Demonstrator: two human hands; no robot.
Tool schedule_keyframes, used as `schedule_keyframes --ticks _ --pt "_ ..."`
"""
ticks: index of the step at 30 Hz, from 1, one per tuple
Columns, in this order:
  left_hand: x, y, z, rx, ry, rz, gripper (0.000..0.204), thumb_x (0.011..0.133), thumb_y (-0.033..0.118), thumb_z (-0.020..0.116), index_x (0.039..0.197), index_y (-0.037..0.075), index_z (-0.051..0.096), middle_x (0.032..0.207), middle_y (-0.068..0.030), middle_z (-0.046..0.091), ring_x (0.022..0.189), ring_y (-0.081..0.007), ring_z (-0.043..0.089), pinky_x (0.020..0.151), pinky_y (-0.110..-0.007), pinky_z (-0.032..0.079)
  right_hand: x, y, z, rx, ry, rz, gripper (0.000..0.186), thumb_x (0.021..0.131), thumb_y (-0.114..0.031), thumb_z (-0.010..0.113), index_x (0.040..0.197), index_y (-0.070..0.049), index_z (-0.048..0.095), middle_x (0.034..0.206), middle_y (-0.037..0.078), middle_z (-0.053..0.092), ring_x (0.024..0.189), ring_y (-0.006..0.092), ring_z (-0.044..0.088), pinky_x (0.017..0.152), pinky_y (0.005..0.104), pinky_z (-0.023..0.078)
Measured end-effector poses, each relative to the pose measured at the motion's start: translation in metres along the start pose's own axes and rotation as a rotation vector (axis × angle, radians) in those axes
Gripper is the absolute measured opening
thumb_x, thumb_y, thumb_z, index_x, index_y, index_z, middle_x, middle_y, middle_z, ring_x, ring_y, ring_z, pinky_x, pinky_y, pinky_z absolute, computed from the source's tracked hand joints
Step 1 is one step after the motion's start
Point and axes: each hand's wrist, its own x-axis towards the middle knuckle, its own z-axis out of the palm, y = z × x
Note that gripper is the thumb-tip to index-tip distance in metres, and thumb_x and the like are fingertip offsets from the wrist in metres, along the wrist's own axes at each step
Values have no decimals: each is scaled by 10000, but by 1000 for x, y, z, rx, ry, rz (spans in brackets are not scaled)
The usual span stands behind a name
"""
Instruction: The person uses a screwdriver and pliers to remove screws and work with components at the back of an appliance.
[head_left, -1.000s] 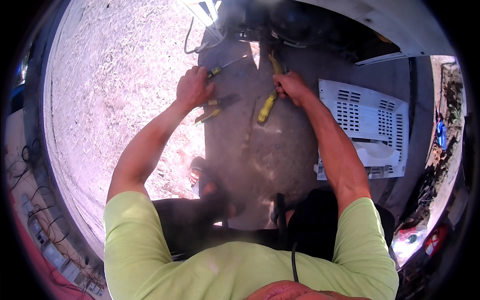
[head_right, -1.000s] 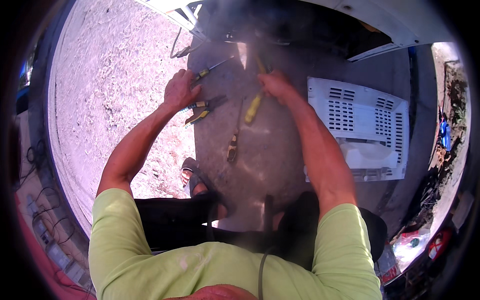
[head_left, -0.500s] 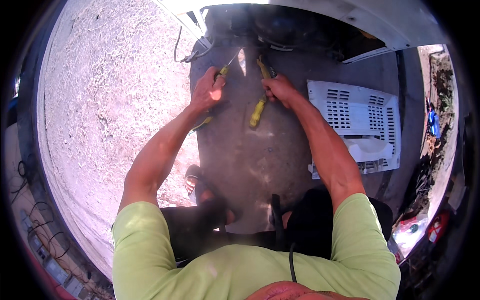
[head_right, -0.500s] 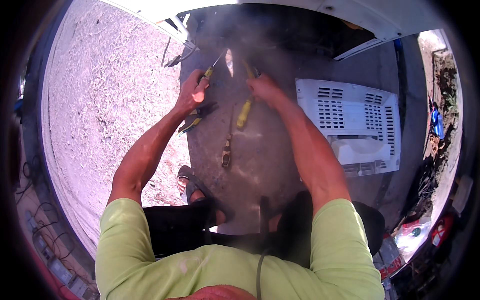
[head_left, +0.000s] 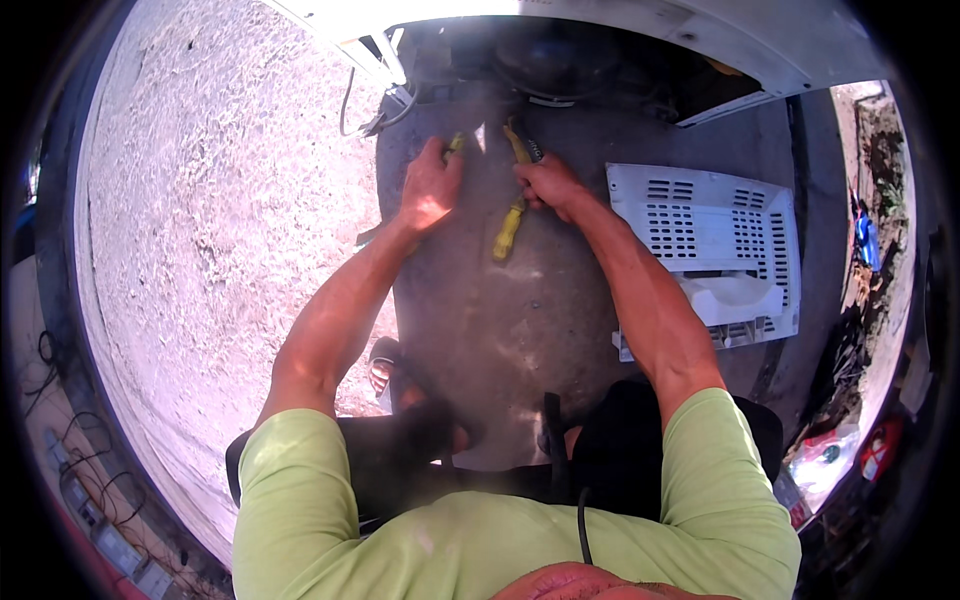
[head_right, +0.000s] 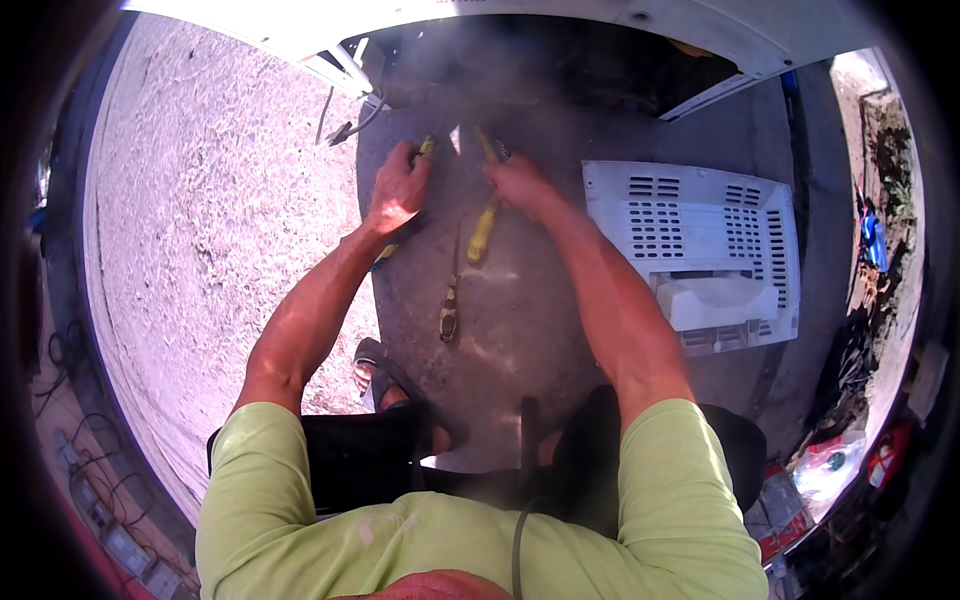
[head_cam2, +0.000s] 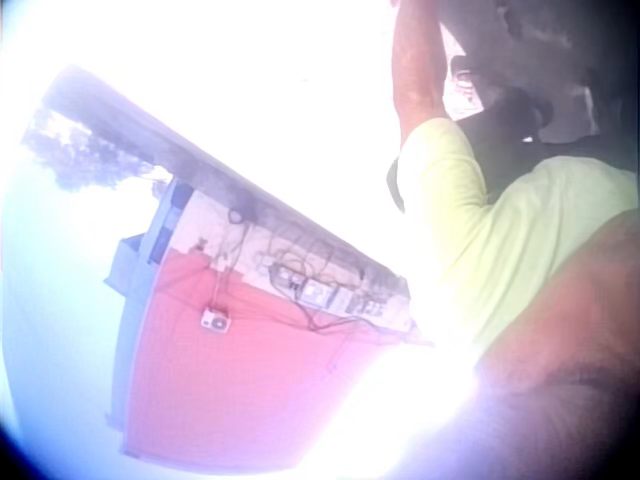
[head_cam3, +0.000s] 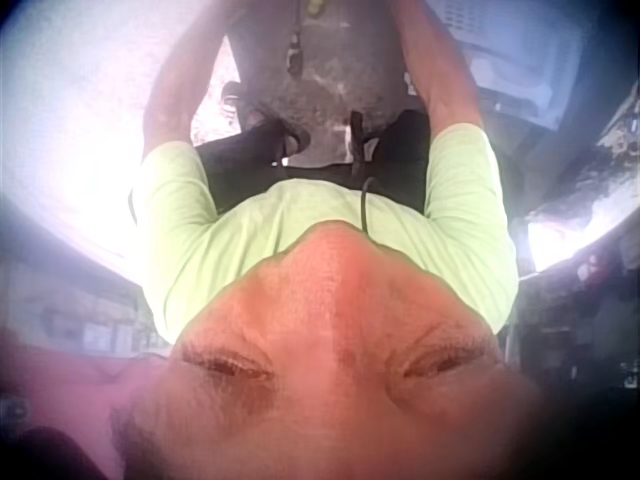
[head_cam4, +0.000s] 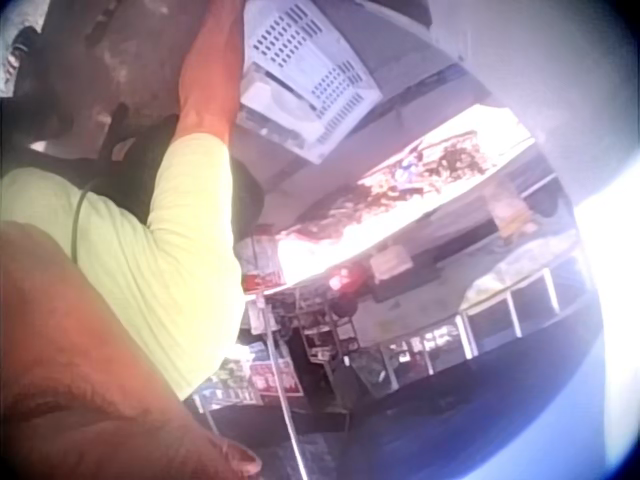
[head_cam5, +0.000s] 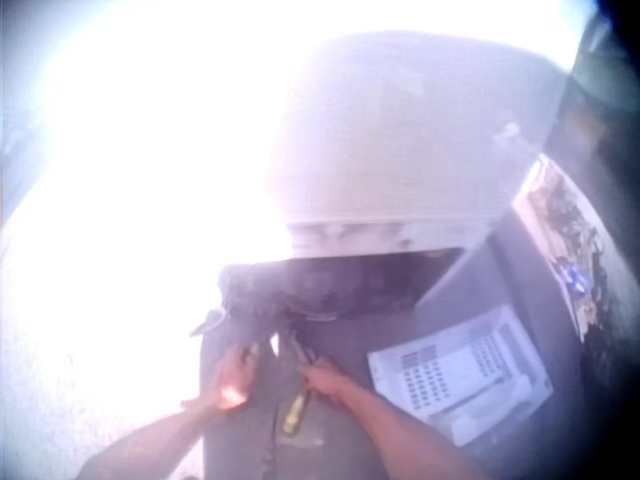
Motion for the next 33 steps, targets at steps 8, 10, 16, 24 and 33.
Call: schedule_keyframes --ticks 8,10,16,24,33 --pt "-18 32 49 -129 83 -190 360 946 297 521 1117 -17 560 1019 -323 652 1011 -529 597 865 -540 463 2 0 2 -62 35 -9 168 905 -170 582 775 -75 533 648 1 490 498 104 433 436 291 343" --pt "-19 39 58 -133 83 -236 371 949 297 518 1145 -16 547 1030 -336 646 1029 -538 585 870 -553 459 2 -1 2 -83 44 -8 188 912 -180 578 762 -75 535 638 3 488 496 110 434 441 300 343" --pt "-8 31 46 -47 25 -180 415 936 313 556 1174 -26 573 1055 -323 653 1022 -517 609 865 -531 480 6 7 -1 -115 44 -19 210 910 -199 578 750 -68 541 637 5 490 498 114 437 456 305 352" --pt "22 24 1 164 16 -69 416 905 321 605 1106 -41 636 965 -260 688 924 -366 687 811 -432 511 -11 -17 6 -150 42 27 214 904 -203 577 746 -66 535 636 8 490 501 123 442 462 314 353" --pt "61 51 -46 54 -311 -164 267 911 254 626 974 -3 659 720 -85 650 529 -147 553 488 -308 434 -2 -6 0 -80 23 2 214 896 -209 591 739 -81 524 621 9 488 497 117 442 466 305 364"
